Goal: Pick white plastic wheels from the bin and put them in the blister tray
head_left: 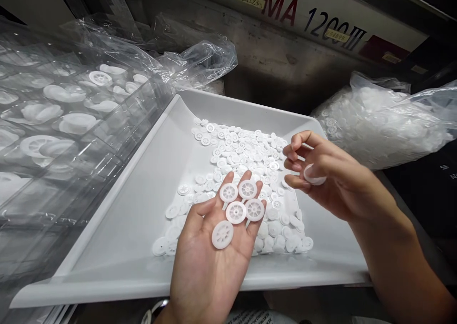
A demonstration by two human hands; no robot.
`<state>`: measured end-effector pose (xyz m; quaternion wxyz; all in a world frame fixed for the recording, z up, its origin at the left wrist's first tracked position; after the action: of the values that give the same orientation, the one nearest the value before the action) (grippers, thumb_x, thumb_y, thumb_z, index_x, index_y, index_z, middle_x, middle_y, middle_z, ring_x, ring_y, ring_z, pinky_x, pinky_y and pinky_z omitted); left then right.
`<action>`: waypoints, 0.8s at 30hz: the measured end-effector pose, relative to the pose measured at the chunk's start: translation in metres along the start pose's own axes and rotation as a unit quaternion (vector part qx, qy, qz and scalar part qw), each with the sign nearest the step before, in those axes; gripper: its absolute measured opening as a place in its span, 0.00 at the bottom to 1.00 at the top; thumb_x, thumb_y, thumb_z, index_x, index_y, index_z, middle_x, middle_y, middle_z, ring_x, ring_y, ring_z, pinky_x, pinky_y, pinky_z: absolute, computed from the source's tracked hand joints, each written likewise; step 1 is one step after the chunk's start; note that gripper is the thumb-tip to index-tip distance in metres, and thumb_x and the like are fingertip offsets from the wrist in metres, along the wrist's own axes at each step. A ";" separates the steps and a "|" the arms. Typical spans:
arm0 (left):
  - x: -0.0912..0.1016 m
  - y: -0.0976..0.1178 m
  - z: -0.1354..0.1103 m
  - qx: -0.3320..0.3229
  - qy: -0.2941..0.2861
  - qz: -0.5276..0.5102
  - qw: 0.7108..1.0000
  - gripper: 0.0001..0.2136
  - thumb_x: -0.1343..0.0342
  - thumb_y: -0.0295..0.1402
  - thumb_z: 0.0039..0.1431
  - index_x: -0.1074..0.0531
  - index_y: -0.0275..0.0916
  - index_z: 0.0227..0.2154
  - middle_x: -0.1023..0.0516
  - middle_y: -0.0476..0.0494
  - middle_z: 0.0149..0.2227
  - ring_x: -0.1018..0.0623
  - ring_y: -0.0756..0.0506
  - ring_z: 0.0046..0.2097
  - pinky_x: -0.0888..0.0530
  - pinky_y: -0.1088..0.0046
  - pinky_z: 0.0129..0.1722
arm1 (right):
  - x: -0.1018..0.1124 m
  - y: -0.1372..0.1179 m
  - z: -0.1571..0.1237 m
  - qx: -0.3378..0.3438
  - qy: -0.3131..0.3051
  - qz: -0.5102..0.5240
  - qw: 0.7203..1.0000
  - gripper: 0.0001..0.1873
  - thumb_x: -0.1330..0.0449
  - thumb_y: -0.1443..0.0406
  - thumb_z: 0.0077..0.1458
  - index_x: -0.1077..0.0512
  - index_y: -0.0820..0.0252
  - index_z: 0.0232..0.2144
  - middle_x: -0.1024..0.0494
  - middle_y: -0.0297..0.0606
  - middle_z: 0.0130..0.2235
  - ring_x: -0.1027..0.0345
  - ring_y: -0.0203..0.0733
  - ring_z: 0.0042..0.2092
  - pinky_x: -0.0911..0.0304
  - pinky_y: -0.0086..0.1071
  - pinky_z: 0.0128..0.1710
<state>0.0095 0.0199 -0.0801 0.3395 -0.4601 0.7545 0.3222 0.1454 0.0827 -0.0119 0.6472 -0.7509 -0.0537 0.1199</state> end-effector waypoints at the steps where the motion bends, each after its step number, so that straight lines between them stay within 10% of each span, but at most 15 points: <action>1: 0.000 0.000 0.000 -0.003 0.001 -0.001 1.000 0.22 0.52 0.31 0.59 0.37 0.37 0.57 0.28 0.34 0.56 0.26 0.37 0.55 0.24 0.58 0.50 | -0.002 0.002 0.000 -0.001 -0.016 -0.032 0.999 0.15 0.48 0.76 0.43 0.36 0.55 0.34 0.43 0.32 0.36 0.51 0.33 0.34 0.48 0.24 0.26; 8: 0.002 0.002 0.003 -0.014 0.010 0.008 1.000 0.20 0.53 0.29 0.59 0.35 0.37 0.55 0.27 0.34 0.54 0.26 0.36 0.55 0.24 0.58 0.50 | -0.019 0.009 -0.009 0.010 -0.118 -0.197 0.973 0.18 0.47 0.78 0.50 0.40 0.52 0.39 0.42 0.31 0.39 0.48 0.33 0.37 0.43 0.25 0.32; 19: 0.001 -0.016 -0.001 0.108 -0.025 0.018 0.994 0.15 0.58 0.33 0.63 0.26 0.35 0.35 0.22 0.42 0.34 0.21 0.45 0.38 0.24 0.64 0.48 | -0.080 0.007 -0.024 0.199 -0.120 -0.401 0.886 0.13 0.38 0.66 0.57 0.34 0.56 0.45 0.29 0.33 0.42 0.35 0.36 0.45 0.39 0.32 0.47; 24: -0.001 -0.011 -0.004 0.094 -0.060 0.007 0.994 0.18 0.60 0.33 0.64 0.24 0.36 0.36 0.21 0.41 0.37 0.21 0.44 0.44 0.25 0.66 0.50 | -0.069 -0.004 -0.026 0.228 -0.099 -0.407 0.879 0.14 0.38 0.63 0.58 0.33 0.58 0.46 0.28 0.34 0.46 0.35 0.37 0.49 0.41 0.32 0.51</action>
<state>0.0191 0.0131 -0.0787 0.4240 -0.4006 0.7629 0.2790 0.0858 0.0418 0.0029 0.7833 -0.4791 -0.3897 -0.0712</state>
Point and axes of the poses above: each hand's wrist, its own z-axis towards the middle knuckle, its own x-axis out of the back of the hand, y = z × x, the point moved 7 cm from there along z, towards the middle knuckle
